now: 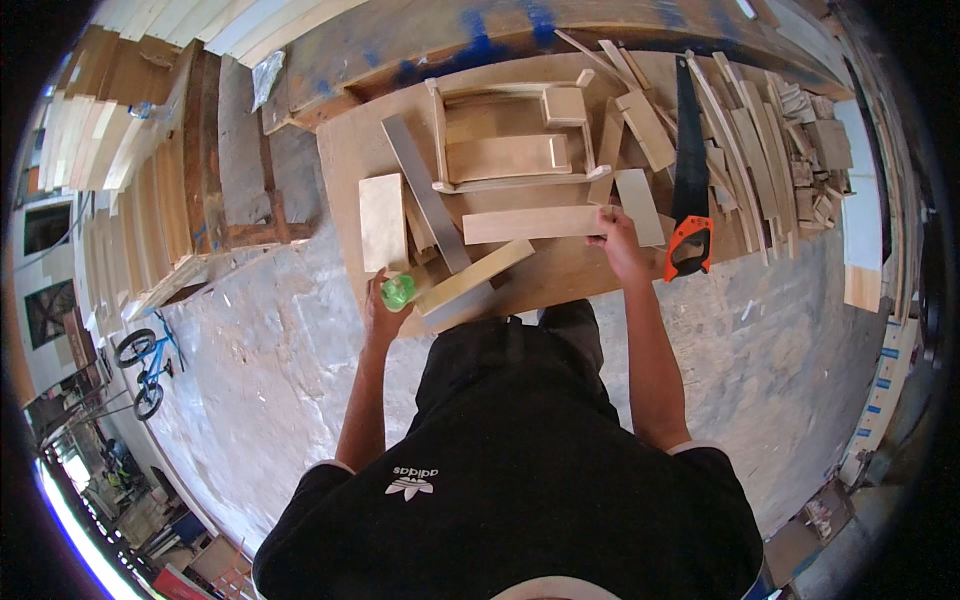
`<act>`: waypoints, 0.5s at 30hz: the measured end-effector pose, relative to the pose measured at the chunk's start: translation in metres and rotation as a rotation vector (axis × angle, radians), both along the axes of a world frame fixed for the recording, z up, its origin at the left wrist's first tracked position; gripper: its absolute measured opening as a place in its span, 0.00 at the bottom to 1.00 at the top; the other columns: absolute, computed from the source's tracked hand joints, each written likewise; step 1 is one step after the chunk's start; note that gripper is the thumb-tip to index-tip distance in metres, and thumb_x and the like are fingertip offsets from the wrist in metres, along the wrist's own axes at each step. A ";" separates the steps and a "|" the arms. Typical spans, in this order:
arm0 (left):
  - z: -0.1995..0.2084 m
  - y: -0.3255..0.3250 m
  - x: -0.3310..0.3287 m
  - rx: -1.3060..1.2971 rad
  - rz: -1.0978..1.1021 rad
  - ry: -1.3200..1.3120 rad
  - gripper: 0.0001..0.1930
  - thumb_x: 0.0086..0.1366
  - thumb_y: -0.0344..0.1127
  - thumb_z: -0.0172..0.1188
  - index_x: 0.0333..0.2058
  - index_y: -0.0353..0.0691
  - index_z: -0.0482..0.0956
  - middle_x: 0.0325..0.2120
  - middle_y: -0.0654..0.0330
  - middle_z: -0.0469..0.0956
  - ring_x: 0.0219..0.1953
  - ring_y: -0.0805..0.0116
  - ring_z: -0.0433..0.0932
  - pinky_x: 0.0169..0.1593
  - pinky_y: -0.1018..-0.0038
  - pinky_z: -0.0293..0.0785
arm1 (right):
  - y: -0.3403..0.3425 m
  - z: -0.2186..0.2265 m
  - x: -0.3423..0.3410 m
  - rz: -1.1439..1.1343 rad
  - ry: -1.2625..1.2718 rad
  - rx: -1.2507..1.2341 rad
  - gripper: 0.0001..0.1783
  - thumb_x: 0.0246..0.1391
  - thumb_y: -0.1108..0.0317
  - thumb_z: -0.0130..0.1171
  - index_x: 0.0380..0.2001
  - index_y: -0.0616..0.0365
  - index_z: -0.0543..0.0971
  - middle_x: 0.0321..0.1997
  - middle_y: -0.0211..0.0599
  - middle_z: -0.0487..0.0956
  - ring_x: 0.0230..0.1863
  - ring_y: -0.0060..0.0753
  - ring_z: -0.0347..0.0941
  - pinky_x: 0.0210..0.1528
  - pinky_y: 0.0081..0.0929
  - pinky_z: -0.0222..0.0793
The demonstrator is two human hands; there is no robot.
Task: The person applies wood glue to the edge of a wooden board using a thin stick and joins it with other wooden boards to assemble a small box structure on a workbench.
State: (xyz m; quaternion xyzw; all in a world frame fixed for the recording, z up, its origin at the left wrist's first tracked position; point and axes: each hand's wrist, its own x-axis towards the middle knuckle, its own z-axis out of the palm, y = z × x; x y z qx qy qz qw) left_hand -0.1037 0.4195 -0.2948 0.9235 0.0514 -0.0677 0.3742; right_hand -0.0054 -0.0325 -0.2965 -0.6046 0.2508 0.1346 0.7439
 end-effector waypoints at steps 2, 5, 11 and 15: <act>0.006 0.009 -0.005 0.026 -0.037 -0.079 0.49 0.42 0.34 0.74 0.62 0.38 0.54 0.52 0.47 0.65 0.52 0.49 0.67 0.52 0.59 0.68 | 0.000 0.001 -0.001 0.006 0.012 -0.009 0.15 0.61 0.59 0.52 0.43 0.60 0.73 0.35 0.35 0.77 0.32 0.28 0.75 0.32 0.27 0.75; 0.013 0.044 -0.023 0.016 0.014 -0.077 0.51 0.47 0.40 0.72 0.64 0.35 0.48 0.57 0.47 0.59 0.55 0.51 0.63 0.54 0.58 0.65 | 0.001 0.002 -0.002 -0.012 0.003 -0.016 0.16 0.61 0.59 0.52 0.44 0.60 0.74 0.36 0.34 0.78 0.33 0.28 0.75 0.32 0.26 0.75; 0.052 0.028 0.012 0.009 0.228 -0.418 0.26 0.60 0.36 0.61 0.54 0.34 0.64 0.47 0.52 0.69 0.48 0.61 0.69 0.48 0.67 0.69 | -0.001 -0.006 -0.004 -0.039 -0.017 -0.038 0.16 0.61 0.59 0.53 0.43 0.61 0.74 0.36 0.35 0.78 0.32 0.26 0.75 0.32 0.26 0.75; 0.067 -0.074 0.066 -0.587 0.239 -0.146 0.13 0.63 0.32 0.58 0.45 0.35 0.72 0.33 0.58 0.76 0.34 0.71 0.75 0.39 0.77 0.72 | 0.005 -0.006 0.004 -0.065 -0.017 -0.144 0.13 0.63 0.62 0.51 0.41 0.62 0.75 0.32 0.33 0.77 0.28 0.23 0.72 0.32 0.22 0.70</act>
